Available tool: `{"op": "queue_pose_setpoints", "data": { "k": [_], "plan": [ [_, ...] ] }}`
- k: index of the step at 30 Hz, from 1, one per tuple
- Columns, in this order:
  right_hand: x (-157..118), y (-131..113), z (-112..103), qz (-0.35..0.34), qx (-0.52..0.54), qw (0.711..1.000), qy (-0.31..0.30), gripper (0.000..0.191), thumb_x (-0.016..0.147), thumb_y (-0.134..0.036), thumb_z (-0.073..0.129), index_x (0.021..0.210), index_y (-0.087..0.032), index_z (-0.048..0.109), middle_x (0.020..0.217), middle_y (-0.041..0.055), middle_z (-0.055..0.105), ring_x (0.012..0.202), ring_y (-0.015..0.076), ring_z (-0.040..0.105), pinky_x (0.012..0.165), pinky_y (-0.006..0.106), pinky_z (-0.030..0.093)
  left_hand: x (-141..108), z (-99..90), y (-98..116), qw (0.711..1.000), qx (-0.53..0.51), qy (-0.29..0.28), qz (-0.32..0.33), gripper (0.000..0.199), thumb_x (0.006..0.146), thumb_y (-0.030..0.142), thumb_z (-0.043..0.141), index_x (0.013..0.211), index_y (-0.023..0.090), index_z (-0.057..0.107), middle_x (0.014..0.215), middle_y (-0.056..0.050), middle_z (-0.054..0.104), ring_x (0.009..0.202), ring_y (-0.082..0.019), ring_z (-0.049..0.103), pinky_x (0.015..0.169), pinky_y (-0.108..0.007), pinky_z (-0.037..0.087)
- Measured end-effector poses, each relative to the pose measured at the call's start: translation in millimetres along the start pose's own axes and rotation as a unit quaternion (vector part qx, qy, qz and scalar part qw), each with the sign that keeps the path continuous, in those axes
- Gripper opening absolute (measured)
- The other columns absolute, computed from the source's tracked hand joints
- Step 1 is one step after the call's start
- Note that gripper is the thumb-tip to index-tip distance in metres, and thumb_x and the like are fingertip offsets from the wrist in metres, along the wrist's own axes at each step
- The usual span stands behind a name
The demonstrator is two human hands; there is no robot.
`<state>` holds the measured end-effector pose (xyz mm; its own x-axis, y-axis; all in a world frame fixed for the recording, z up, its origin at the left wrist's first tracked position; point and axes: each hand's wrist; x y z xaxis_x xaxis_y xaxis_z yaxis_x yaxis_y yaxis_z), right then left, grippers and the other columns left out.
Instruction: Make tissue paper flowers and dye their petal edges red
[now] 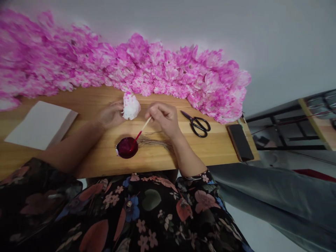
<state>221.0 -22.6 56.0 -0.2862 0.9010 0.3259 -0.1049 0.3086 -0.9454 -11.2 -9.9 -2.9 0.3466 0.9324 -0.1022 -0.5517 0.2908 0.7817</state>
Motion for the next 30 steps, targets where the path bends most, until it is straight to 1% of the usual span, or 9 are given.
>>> {"op": "queue_pose_setpoints", "data": {
  "k": [4,8,13,17,20,23,26,28,30],
  "plan": [
    [-6,-12,9,-0.031,-0.055,0.987,-0.149,0.057,0.100,-0.076,0.069,0.071,-0.028,0.081,0.062,-0.0005,0.065,0.059,0.0133,0.057,0.065,0.031,0.049,-1,1.4,2,1.000,-0.004,0.000,-0.009,0.016,0.073,0.017,0.081,0.088,0.015,0.077,0.083,-0.004,0.076,0.075,-0.017,0.063,0.073,-0.028,0.053],
    [-5,-17,17,-0.023,-0.117,0.966,-0.230,0.060,0.100,-0.079,0.064,0.069,-0.030,0.079,0.066,-0.0005,0.070,0.064,0.0143,0.060,0.073,0.033,0.051,-3,3.0,4,1.000,-0.013,0.012,-0.024,0.018,0.075,0.015,0.079,0.092,0.016,0.076,0.084,-0.004,0.077,0.079,-0.019,0.066,0.078,-0.030,0.055],
    [-4,-17,19,-0.016,-0.108,0.970,-0.216,0.058,0.099,-0.078,0.066,0.069,-0.031,0.079,0.066,-0.0008,0.070,0.063,0.0142,0.059,0.074,0.033,0.052,-4,5.3,5,0.999,-0.024,0.020,-0.032,0.012,0.081,0.013,0.074,0.093,0.015,0.074,0.083,-0.004,0.075,0.080,-0.019,0.067,0.077,-0.030,0.054],
    [-5,-19,19,-0.009,-0.083,0.974,-0.213,0.056,0.097,-0.075,0.072,0.067,-0.029,0.079,0.063,-0.0015,0.069,0.062,0.0132,0.059,0.073,0.032,0.052,-4,5.8,6,0.999,-0.027,0.020,-0.034,0.014,0.081,0.011,0.073,0.094,0.014,0.075,0.081,-0.004,0.075,0.078,-0.019,0.066,0.075,-0.030,0.053],
    [-4,-13,17,0.025,-0.066,0.984,-0.165,0.060,0.092,-0.081,0.074,0.067,-0.027,0.079,0.060,-0.0023,0.066,0.057,0.0116,0.055,0.063,0.029,0.047,-5,5.2,6,0.999,-0.023,0.012,-0.030,0.013,0.080,0.009,0.074,0.092,0.013,0.075,0.080,-0.004,0.074,0.076,-0.018,0.064,0.077,-0.030,0.053],
    [2,-2,14,0.058,-0.008,0.998,-0.025,0.060,0.088,-0.081,0.080,0.067,-0.025,0.076,0.059,-0.0038,0.062,0.054,0.0097,0.053,0.058,0.027,0.045,-4,3.9,4,0.999,-0.017,0.013,-0.023,0.019,0.080,0.008,0.074,0.098,0.013,0.079,0.085,-0.005,0.077,0.080,-0.018,0.065,0.079,-0.031,0.053],
    [12,8,9,0.108,0.076,0.986,0.103,0.056,0.094,-0.075,0.079,0.069,-0.026,0.071,0.054,-0.0064,0.048,0.053,0.0101,0.050,0.058,0.026,0.047,-3,2.2,2,1.000,-0.023,0.012,-0.016,0.021,0.077,0.009,0.078,0.097,0.014,0.080,0.087,-0.004,0.078,0.080,-0.018,0.066,0.078,-0.029,0.053],
    [18,11,6,0.140,0.116,0.973,0.143,0.052,0.098,-0.071,0.077,0.072,-0.027,0.069,0.054,-0.0073,0.044,0.053,0.0107,0.049,0.057,0.025,0.049,-3,1.2,1,1.000,-0.026,0.007,-0.012,0.020,0.075,0.011,0.081,0.094,0.014,0.080,0.085,-0.004,0.077,0.077,-0.017,0.066,0.075,-0.029,0.053],
    [22,13,3,0.157,0.137,0.965,0.160,0.047,0.098,-0.068,0.078,0.078,-0.027,0.069,0.057,-0.0072,0.047,0.055,0.0109,0.050,0.057,0.025,0.049,-2,0.4,0,0.999,-0.028,0.011,-0.015,0.019,0.075,0.011,0.081,0.094,0.014,0.079,0.084,-0.005,0.076,0.076,-0.017,0.066,0.075,-0.029,0.053]
  ]
}}
Point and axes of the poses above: each hand's wrist, its own x-axis towards the middle knuckle, its own z-axis out of the palm, y = z × x
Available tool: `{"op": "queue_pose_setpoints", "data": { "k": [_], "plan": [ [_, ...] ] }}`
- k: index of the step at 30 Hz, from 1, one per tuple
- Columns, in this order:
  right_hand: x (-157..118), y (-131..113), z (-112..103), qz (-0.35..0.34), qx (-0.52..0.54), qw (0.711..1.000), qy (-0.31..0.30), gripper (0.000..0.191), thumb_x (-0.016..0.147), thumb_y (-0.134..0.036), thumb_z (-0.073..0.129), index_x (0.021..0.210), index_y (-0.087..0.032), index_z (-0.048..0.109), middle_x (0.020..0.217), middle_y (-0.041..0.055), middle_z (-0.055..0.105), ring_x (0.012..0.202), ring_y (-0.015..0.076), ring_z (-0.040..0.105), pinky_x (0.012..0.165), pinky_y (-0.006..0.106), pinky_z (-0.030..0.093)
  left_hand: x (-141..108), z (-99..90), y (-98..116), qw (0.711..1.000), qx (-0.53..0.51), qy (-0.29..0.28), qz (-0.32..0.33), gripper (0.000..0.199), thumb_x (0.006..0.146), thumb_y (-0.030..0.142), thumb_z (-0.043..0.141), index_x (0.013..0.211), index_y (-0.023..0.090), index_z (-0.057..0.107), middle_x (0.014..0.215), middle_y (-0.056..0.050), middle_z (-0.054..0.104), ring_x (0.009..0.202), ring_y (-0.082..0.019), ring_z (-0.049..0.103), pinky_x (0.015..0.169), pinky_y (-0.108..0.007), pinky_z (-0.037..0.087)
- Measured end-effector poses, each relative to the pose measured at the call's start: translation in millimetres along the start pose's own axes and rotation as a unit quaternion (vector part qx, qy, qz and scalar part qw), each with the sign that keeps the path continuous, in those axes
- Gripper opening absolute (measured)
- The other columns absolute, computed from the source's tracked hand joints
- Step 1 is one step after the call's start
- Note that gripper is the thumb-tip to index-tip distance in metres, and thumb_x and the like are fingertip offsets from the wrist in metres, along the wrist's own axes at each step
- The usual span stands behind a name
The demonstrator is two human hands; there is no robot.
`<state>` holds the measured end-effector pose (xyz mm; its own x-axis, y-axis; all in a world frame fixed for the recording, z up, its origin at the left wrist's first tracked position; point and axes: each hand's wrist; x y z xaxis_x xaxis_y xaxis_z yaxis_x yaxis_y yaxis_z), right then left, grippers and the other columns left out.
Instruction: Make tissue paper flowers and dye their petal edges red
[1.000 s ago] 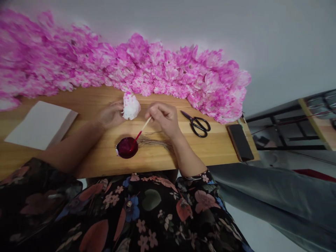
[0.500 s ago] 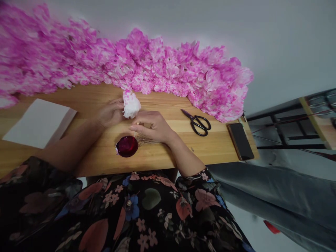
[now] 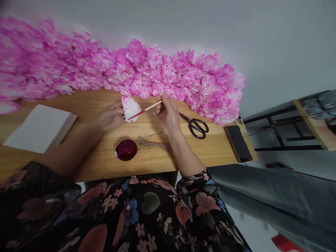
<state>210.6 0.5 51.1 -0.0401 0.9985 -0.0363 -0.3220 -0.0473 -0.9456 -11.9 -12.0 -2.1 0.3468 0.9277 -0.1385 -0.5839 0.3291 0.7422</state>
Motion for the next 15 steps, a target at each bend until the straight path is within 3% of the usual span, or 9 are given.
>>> {"op": "queue_pose_setpoints", "data": {
  "k": [6,15],
  "plan": [
    [2.4,2.4,-1.8,-0.001,0.027,0.999,0.028,0.044,0.093,-0.067,0.083,0.082,-0.026,0.070,0.064,-0.0068,0.054,0.059,0.0101,0.052,0.058,0.025,0.048,0.4,-1.1,0.0,1.000,-0.001,0.019,-0.006,0.017,0.078,0.009,0.078,0.094,0.014,0.080,0.089,-0.006,0.077,0.080,-0.019,0.067,0.079,-0.031,0.054],
    [1.0,3.6,-0.6,-0.016,0.017,0.999,0.040,0.040,0.086,-0.060,0.093,0.079,-0.025,0.073,0.064,-0.0070,0.060,0.060,0.0087,0.054,0.058,0.024,0.046,0.5,-4.7,-0.4,1.000,-0.001,-0.015,0.011,0.020,0.073,0.016,0.091,0.089,0.017,0.079,0.083,-0.004,0.074,0.075,-0.016,0.064,0.074,-0.027,0.053]
  ]
}}
Point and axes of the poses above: each hand's wrist, its own x-axis towards the middle knuckle, its own z-axis out of the palm, y = z × x
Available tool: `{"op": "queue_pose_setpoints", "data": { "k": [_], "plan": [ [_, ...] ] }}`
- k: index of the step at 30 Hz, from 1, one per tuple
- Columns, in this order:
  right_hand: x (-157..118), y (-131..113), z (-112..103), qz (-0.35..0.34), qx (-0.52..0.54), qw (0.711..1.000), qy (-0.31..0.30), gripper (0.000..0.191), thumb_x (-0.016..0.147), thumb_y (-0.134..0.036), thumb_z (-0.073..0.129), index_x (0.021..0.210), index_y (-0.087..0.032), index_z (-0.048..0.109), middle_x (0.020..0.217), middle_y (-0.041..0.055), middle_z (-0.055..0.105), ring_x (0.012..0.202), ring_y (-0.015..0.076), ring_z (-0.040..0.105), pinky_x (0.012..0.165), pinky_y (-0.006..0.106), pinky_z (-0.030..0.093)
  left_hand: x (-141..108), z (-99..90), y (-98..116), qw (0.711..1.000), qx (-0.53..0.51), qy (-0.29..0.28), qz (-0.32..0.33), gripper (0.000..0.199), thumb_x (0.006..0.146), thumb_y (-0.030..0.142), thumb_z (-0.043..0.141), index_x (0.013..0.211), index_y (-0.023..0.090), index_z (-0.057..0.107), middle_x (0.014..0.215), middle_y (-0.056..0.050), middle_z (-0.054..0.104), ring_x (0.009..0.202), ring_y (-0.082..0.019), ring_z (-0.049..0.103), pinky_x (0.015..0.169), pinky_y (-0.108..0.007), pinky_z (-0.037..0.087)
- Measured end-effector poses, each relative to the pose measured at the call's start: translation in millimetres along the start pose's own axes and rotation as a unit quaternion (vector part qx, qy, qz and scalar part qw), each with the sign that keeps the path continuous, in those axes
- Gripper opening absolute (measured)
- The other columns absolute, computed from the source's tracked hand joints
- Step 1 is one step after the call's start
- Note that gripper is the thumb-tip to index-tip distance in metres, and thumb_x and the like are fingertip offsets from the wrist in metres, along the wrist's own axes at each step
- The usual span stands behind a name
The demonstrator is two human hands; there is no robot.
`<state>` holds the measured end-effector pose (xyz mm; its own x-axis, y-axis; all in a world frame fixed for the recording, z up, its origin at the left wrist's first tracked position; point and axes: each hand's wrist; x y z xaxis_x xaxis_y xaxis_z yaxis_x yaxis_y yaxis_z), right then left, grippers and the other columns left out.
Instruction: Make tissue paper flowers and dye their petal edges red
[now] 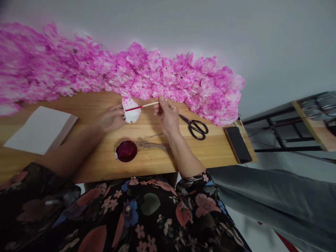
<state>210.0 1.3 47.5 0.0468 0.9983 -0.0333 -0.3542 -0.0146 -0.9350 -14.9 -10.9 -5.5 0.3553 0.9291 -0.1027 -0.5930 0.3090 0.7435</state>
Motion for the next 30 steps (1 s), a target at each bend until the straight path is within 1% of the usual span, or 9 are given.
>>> {"op": "queue_pose_setpoints", "data": {
  "k": [5,10,13,16,19,22,27,30],
  "plan": [
    [1,2,-1,-0.011,-0.010,1.000,0.002,0.046,0.083,-0.065,0.094,0.077,-0.025,0.073,0.063,-0.0074,0.064,0.059,0.0079,0.056,0.058,0.022,0.049,1,-0.6,-1,1.000,-0.020,0.014,-0.009,0.022,0.074,0.011,0.087,0.094,0.015,0.080,0.086,-0.004,0.077,0.077,-0.016,0.067,0.077,-0.027,0.054],
    [1,2,1,-0.017,0.015,1.000,0.011,0.045,0.073,-0.060,0.102,0.073,-0.025,0.074,0.062,-0.0080,0.066,0.057,0.0068,0.057,0.056,0.021,0.049,1,0.5,-2,0.999,-0.031,0.033,-0.010,0.018,0.076,0.007,0.082,0.091,0.016,0.080,0.087,-0.004,0.078,0.078,-0.017,0.067,0.077,-0.028,0.054],
    [1,-1,1,-0.004,0.015,1.000,0.022,0.040,0.078,-0.058,0.099,0.076,-0.026,0.075,0.063,-0.0080,0.066,0.058,0.0073,0.057,0.057,0.021,0.049,1,0.9,-1,0.999,-0.033,0.034,-0.011,0.015,0.080,0.005,0.080,0.091,0.015,0.081,0.089,-0.005,0.079,0.081,-0.017,0.069,0.080,-0.029,0.055],
    [1,-3,0,0.008,0.026,0.999,0.026,0.038,0.084,-0.058,0.095,0.080,-0.025,0.076,0.062,-0.0083,0.064,0.057,0.0072,0.057,0.057,0.021,0.049,1,0.1,-1,0.999,-0.034,0.036,-0.001,0.014,0.080,0.006,0.082,0.091,0.015,0.080,0.089,-0.004,0.078,0.082,-0.016,0.069,0.080,-0.029,0.056],
    [2,-1,-1,0.005,0.042,0.999,0.011,0.040,0.084,-0.059,0.096,0.080,-0.025,0.075,0.062,-0.0087,0.063,0.057,0.0064,0.057,0.056,0.020,0.049,1,-2.5,-1,0.999,-0.029,0.044,0.006,0.016,0.080,0.007,0.085,0.093,0.016,0.080,0.086,-0.004,0.077,0.077,-0.016,0.068,0.078,-0.028,0.056],
    [3,2,-1,-0.002,0.033,0.999,0.001,0.041,0.082,-0.059,0.097,0.078,-0.025,0.075,0.061,-0.0084,0.063,0.057,0.0066,0.057,0.056,0.020,0.049,2,-5.4,-2,0.998,-0.026,0.050,0.009,0.017,0.080,0.008,0.087,0.093,0.016,0.079,0.085,-0.003,0.076,0.077,-0.016,0.067,0.079,-0.030,0.057],
    [3,7,0,-0.001,0.000,1.000,0.017,0.043,0.085,-0.061,0.094,0.075,-0.025,0.072,0.063,-0.0070,0.065,0.058,0.0079,0.056,0.057,0.022,0.048,3,-4.8,-3,0.998,-0.037,0.056,0.018,0.017,0.078,0.007,0.085,0.090,0.017,0.080,0.085,-0.003,0.076,0.077,-0.016,0.068,0.079,-0.030,0.059],
    [2,9,0,-0.002,-0.016,1.000,0.010,0.042,0.087,-0.061,0.092,0.077,-0.024,0.073,0.065,-0.0065,0.066,0.058,0.0078,0.057,0.057,0.022,0.048,2,-1.3,-2,0.997,-0.043,0.067,0.010,0.017,0.078,0.005,0.082,0.090,0.017,0.080,0.084,-0.004,0.076,0.077,-0.017,0.068,0.079,-0.030,0.059]
  ]
}}
Point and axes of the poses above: each hand's wrist, its own x-axis towards the middle knuckle, its own z-axis out of the palm, y = z × x
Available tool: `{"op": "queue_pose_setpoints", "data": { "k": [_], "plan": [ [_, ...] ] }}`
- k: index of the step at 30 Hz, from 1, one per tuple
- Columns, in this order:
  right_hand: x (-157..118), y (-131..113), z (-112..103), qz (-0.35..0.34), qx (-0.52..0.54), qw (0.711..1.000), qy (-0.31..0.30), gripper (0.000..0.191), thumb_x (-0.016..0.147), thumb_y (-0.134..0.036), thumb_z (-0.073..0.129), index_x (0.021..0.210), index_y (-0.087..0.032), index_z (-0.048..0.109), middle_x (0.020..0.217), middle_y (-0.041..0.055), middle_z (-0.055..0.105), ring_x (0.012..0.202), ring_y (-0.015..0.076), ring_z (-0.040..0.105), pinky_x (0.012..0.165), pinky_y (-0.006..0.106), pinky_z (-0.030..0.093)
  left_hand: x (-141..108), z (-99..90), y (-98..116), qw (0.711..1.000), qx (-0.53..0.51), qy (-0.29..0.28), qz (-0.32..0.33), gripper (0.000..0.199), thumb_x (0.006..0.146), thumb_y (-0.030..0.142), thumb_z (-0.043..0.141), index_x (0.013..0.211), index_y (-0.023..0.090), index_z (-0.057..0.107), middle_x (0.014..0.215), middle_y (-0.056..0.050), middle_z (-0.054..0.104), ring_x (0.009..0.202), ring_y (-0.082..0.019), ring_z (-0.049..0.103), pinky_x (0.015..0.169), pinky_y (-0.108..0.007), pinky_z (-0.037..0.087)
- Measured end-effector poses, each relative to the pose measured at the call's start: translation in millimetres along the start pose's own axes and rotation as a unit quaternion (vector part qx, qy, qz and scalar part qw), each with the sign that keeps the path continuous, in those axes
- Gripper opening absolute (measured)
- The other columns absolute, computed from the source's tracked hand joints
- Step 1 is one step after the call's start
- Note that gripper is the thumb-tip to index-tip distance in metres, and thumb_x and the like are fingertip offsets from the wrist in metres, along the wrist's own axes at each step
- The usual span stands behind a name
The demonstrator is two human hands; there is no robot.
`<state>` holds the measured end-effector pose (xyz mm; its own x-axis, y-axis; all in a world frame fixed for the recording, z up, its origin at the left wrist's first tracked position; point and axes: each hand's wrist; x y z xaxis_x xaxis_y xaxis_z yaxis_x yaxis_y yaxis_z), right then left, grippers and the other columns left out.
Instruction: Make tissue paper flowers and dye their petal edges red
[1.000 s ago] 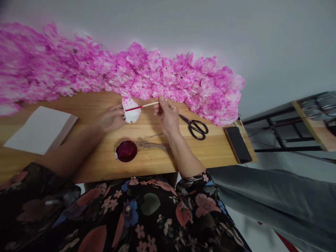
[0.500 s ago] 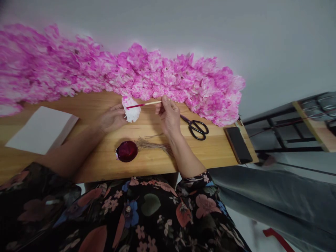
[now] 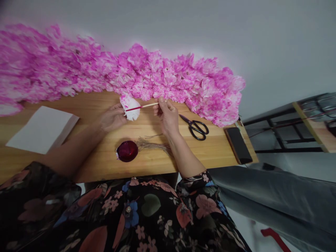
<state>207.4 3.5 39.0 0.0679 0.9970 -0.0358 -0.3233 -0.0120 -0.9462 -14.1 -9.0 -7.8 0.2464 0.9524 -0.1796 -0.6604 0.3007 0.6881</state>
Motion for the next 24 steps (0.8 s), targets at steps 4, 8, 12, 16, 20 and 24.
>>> {"op": "queue_pose_setpoints", "data": {
  "k": [4,8,12,16,20,24],
  "plan": [
    [0.5,1.3,-1.2,-0.004,-0.004,1.000,-0.008,0.041,0.086,-0.061,0.093,0.081,-0.024,0.076,0.066,-0.0066,0.067,0.059,0.0074,0.058,0.057,0.022,0.048,-2.1,5.3,1.9,1.000,-0.013,0.026,-0.009,0.017,0.079,0.000,0.076,0.089,0.014,0.079,0.084,-0.005,0.077,0.077,-0.016,0.068,0.081,-0.031,0.058],
    [2.3,-1.1,-0.9,0.011,0.029,1.000,-0.002,0.040,0.086,-0.059,0.093,0.078,-0.025,0.074,0.063,-0.0075,0.064,0.059,0.0073,0.057,0.058,0.021,0.049,-3.5,7.8,3.5,0.999,-0.016,0.038,-0.015,0.017,0.080,-0.002,0.073,0.087,0.013,0.078,0.082,-0.005,0.077,0.078,-0.016,0.065,0.079,-0.030,0.055],
    [4.0,-3.1,-0.4,0.024,0.055,0.998,0.002,0.039,0.086,-0.058,0.094,0.078,-0.025,0.074,0.062,-0.0081,0.062,0.057,0.0069,0.055,0.056,0.020,0.047,-3.5,7.0,4.8,0.999,-0.004,0.036,-0.019,0.017,0.081,-0.001,0.075,0.089,0.014,0.077,0.081,-0.004,0.076,0.076,-0.015,0.065,0.079,-0.030,0.055],
    [3.7,-2.1,-0.2,0.028,0.034,0.999,-0.001,0.039,0.089,-0.058,0.091,0.078,-0.025,0.073,0.063,-0.0077,0.062,0.057,0.0075,0.055,0.056,0.021,0.047,-2.4,5.8,5.3,0.999,0.012,0.033,-0.017,0.018,0.084,0.000,0.072,0.088,0.016,0.076,0.085,-0.002,0.076,0.078,-0.015,0.070,0.082,-0.030,0.058],
    [2.1,-0.7,0.3,0.022,0.016,1.000,-0.008,0.041,0.088,-0.059,0.092,0.077,-0.025,0.072,0.063,-0.0075,0.064,0.057,0.0073,0.056,0.056,0.021,0.048,-1.7,4.7,4.8,0.999,0.024,0.031,-0.011,0.016,0.086,0.001,0.074,0.087,0.017,0.077,0.084,-0.002,0.076,0.077,-0.014,0.072,0.083,-0.029,0.060],
    [0.6,0.8,0.5,0.020,0.001,1.000,-0.009,0.043,0.086,-0.061,0.093,0.075,-0.024,0.072,0.064,-0.0069,0.066,0.056,0.0070,0.055,0.056,0.022,0.047,-1.2,2.6,3.3,0.999,0.022,0.030,-0.008,0.016,0.086,0.001,0.073,0.089,0.016,0.079,0.090,-0.005,0.079,0.084,-0.017,0.074,0.087,-0.031,0.062]
  ]
}}
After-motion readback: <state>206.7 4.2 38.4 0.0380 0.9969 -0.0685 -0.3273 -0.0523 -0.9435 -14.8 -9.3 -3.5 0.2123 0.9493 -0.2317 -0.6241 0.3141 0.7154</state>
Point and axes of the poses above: each hand's wrist, its own x-axis towards the middle knuckle, its own z-axis out of the palm, y = z × x
